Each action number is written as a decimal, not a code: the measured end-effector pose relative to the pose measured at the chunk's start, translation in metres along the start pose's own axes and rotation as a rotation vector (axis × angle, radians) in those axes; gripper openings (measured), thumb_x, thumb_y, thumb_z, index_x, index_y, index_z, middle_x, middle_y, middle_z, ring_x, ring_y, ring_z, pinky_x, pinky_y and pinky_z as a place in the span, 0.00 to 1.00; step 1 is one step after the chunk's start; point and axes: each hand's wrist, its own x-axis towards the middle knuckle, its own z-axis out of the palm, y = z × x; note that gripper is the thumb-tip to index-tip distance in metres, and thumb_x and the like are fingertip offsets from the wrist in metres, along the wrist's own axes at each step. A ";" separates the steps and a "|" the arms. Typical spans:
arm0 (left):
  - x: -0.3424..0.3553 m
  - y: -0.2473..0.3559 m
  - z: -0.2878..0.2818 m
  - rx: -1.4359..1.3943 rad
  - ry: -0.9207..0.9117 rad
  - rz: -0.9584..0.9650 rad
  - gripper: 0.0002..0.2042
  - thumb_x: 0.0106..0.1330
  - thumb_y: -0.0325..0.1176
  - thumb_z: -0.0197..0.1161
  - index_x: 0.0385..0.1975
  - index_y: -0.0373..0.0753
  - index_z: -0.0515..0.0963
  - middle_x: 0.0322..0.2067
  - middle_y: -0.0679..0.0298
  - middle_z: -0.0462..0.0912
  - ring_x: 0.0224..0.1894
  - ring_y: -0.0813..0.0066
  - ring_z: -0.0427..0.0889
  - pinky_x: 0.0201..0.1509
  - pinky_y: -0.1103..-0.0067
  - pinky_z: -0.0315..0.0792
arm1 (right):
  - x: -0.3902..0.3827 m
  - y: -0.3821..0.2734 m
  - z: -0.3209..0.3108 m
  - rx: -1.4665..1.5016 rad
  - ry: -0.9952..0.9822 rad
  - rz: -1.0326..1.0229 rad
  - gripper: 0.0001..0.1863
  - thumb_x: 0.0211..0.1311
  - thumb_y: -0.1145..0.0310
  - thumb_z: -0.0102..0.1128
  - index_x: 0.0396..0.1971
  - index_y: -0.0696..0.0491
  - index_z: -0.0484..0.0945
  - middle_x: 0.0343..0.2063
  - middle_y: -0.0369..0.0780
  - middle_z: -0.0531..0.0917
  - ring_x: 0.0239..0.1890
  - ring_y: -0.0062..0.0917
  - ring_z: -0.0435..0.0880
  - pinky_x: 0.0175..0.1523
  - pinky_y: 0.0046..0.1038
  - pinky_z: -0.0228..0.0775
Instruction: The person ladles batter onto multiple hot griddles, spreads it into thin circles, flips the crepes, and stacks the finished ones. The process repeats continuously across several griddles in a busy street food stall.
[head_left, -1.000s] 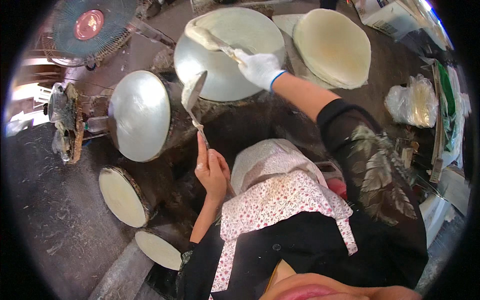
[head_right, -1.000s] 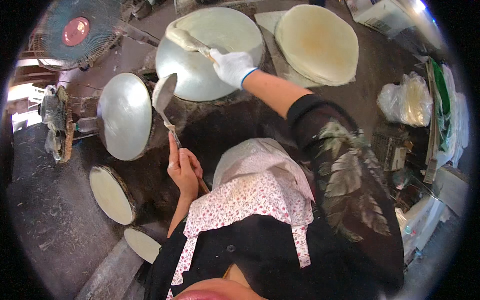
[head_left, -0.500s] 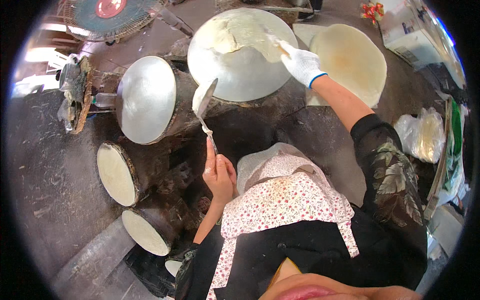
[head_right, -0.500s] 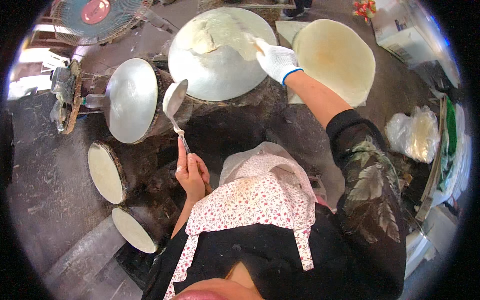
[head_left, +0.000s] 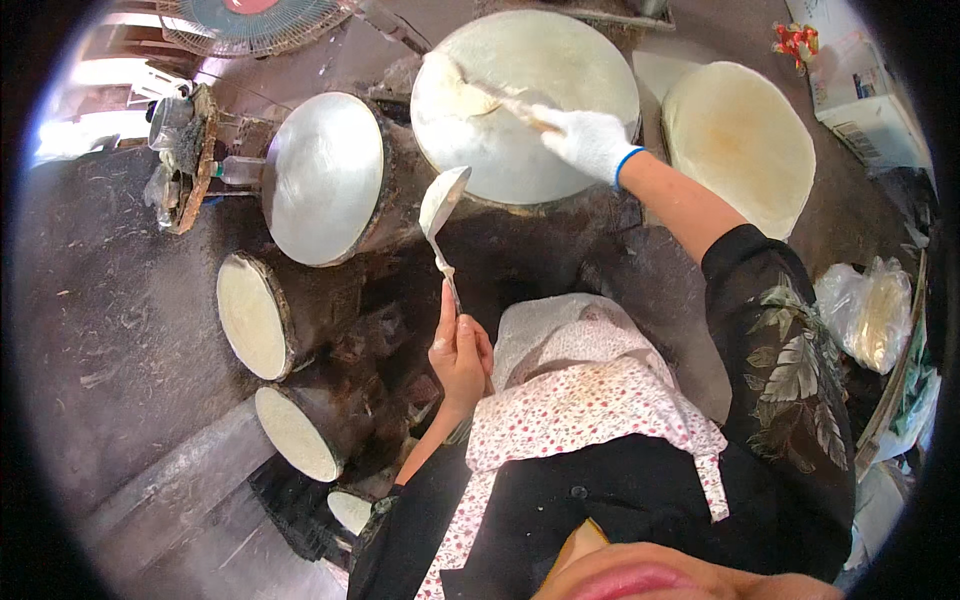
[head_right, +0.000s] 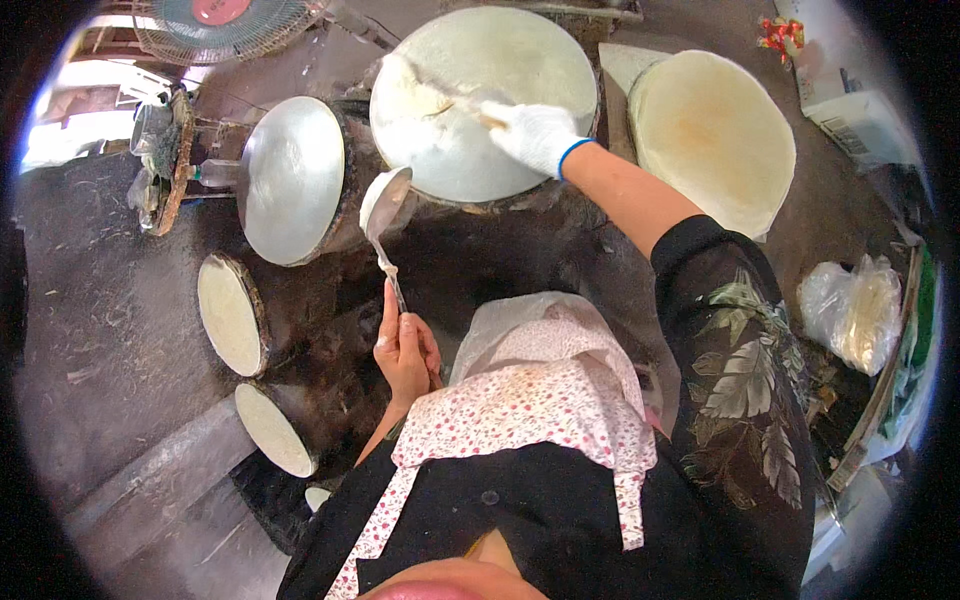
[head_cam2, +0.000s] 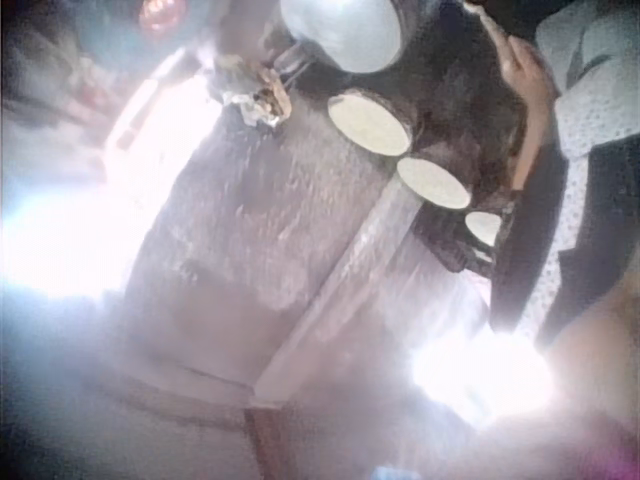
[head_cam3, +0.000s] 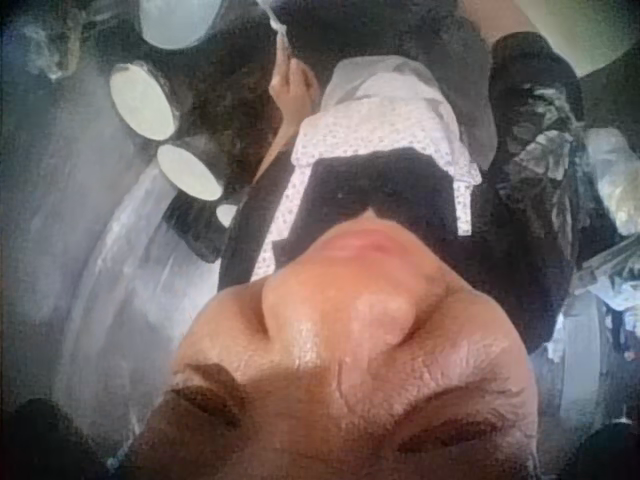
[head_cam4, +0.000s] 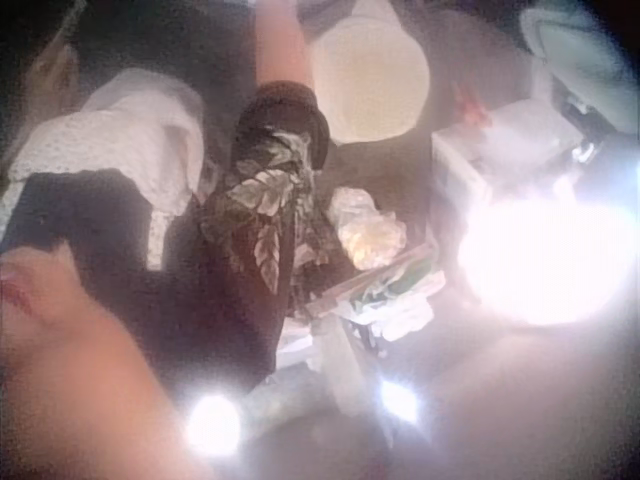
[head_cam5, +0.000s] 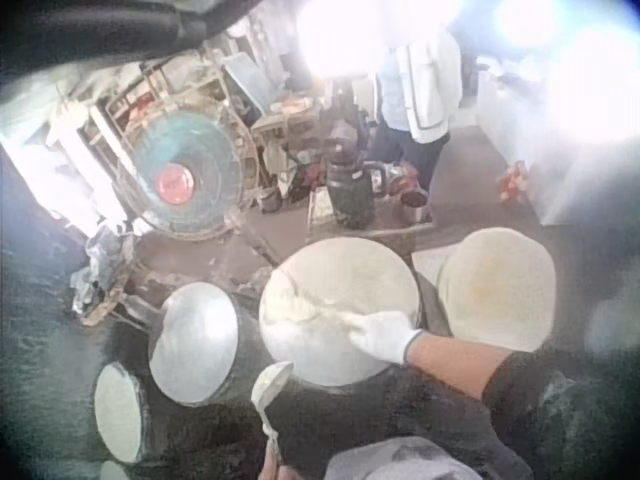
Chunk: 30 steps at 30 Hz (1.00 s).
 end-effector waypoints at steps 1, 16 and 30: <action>0.001 -0.001 -0.001 0.018 0.005 -0.013 0.27 0.84 0.27 0.47 0.81 0.36 0.55 0.19 0.72 0.71 0.14 0.89 0.64 0.16 0.86 0.60 | -0.004 0.000 0.002 0.010 -0.045 0.022 0.25 0.73 0.53 0.51 0.68 0.34 0.77 0.41 0.50 0.89 0.41 0.46 0.89 0.49 0.42 0.81; 0.006 0.011 -0.013 0.149 0.122 -0.098 0.27 0.83 0.24 0.46 0.80 0.37 0.58 0.17 0.73 0.69 0.16 0.90 0.63 0.18 0.86 0.60 | 0.018 0.032 -0.016 0.231 -0.205 0.052 0.26 0.70 0.53 0.59 0.67 0.37 0.81 0.61 0.43 0.85 0.59 0.38 0.87 0.66 0.32 0.76; 0.181 -0.008 0.002 0.203 0.106 0.093 0.26 0.84 0.27 0.48 0.80 0.49 0.62 0.20 0.76 0.66 0.19 0.89 0.62 0.20 0.84 0.64 | 0.004 0.062 -0.040 0.065 -0.127 0.018 0.23 0.72 0.51 0.61 0.65 0.31 0.82 0.52 0.42 0.90 0.50 0.36 0.91 0.59 0.32 0.82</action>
